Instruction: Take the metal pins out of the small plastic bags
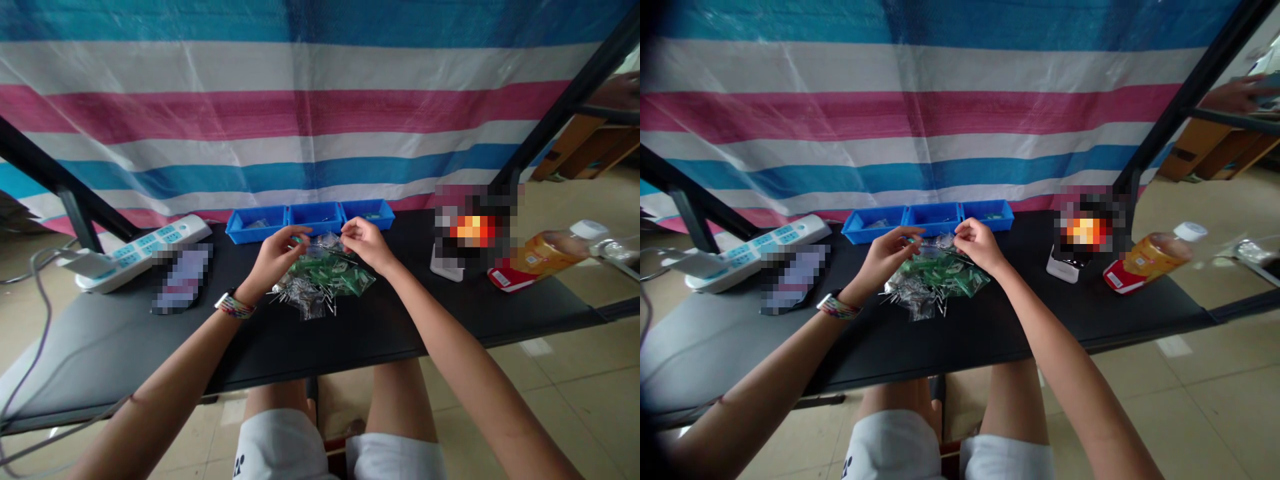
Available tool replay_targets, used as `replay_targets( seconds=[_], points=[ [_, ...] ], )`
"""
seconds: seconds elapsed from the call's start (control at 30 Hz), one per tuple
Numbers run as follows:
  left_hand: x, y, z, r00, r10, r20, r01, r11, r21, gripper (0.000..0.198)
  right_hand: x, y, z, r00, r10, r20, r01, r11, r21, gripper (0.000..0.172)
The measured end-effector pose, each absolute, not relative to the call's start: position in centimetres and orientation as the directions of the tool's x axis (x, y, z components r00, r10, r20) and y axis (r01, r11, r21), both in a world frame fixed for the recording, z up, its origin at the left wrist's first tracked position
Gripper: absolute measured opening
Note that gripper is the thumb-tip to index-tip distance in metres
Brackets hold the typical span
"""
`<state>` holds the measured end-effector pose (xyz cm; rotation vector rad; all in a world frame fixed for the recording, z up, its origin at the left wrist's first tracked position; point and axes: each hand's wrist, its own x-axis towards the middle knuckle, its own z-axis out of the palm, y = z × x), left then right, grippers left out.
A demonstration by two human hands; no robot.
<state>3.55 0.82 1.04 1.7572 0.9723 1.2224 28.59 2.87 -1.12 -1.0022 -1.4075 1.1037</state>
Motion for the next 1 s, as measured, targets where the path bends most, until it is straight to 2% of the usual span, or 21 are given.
replay_targets(
  seconds=[0.1,0.33,0.5,0.67,0.87,1.0],
  points=[
    [3.8,0.4,1.0,0.332,0.866,0.373,0.214,-0.455,0.864,0.034,27.7,2.1,-0.9,-0.237,0.947,0.215,-0.032,0.214,-0.976,0.027],
    [3.7,0.4,1.0,0.341,0.839,0.424,0.289,-0.523,0.802,0.027,26.8,1.0,-0.5,-0.365,0.908,0.204,-0.091,0.183,-0.979,0.031],
    [3.6,0.4,0.9,0.361,0.829,0.426,0.284,-0.533,0.797,0.027,26.7,0.8,-0.5,-0.325,0.924,0.199,-0.099,0.176,-0.979,0.033],
    [3.5,0.3,1.0,0.328,0.847,0.418,0.345,-0.52,0.781,0.039,26.4,0.5,-0.5,-0.307,0.929,0.208,-0.154,0.167,-0.974,0.035],
    [3.5,0.1,1.5,0.362,0.833,0.418,0.34,-0.536,0.773,0.047,26.2,0.4,-0.4,-0.242,0.939,0.246,-0.161,0.211,-0.964,0.028],
    [3.5,0.0,1.5,0.359,0.833,0.422,0.335,-0.537,0.774,0.04,26.3,0.4,-0.4,-0.233,0.938,0.258,-0.141,0.23,-0.963,0.029]
  ],
)
